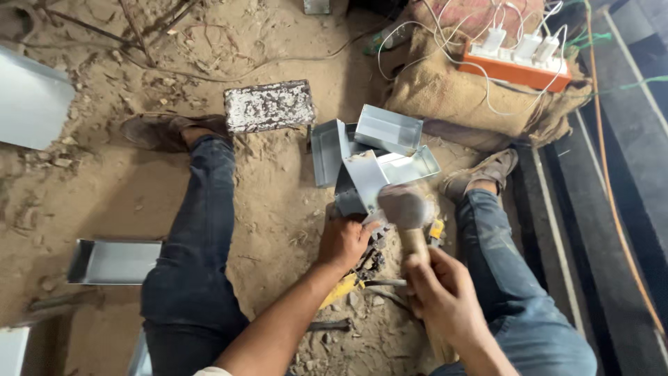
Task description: The person welds the seams of small rectangular metal boxes using a handheld welding torch, then uses a hammer to tap and flatten the welded joints. The person handles multiple metal boxes one at a time, repositioning them on a gear-shaped support during the process.
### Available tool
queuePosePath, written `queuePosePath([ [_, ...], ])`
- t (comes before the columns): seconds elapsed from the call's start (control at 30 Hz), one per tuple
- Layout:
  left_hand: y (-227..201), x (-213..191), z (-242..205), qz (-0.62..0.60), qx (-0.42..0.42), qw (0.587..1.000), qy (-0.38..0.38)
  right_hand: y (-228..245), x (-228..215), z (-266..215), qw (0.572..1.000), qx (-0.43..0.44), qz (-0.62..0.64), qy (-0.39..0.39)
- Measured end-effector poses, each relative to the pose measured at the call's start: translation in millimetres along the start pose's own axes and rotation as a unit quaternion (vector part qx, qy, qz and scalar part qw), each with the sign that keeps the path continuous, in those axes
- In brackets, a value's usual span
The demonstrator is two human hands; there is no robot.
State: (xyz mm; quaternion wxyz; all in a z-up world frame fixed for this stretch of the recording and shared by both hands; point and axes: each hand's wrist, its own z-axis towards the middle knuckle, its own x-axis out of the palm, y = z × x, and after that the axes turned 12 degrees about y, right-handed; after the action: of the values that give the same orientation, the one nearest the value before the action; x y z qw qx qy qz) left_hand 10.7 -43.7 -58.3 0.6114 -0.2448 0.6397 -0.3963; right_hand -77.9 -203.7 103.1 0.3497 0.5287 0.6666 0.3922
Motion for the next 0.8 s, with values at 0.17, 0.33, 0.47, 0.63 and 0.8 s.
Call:
queuePosePath([
  [0.17,-8,-9,-3,0.046,0.168,0.979,-0.105,-51,-25,11,0.993,-0.098,0.035,-0.057],
  [0.33,-17,-2,-12,-0.196,-0.034,0.978,-0.061,-90,-45,21,0.989,-0.001,0.102,-0.109],
  [0.47,-27,9,-20,-0.383,-0.035,0.915,-0.125,-93,-57,28,0.982,0.032,0.140,-0.123],
  [0.63,-6,-9,-16,-0.368,-0.019,0.910,-0.188,-84,-51,22,0.983,0.000,0.155,-0.103],
  [0.8,33,-29,24,-0.519,0.029,0.839,-0.160,-80,-43,18,0.988,-0.019,0.126,-0.083],
])
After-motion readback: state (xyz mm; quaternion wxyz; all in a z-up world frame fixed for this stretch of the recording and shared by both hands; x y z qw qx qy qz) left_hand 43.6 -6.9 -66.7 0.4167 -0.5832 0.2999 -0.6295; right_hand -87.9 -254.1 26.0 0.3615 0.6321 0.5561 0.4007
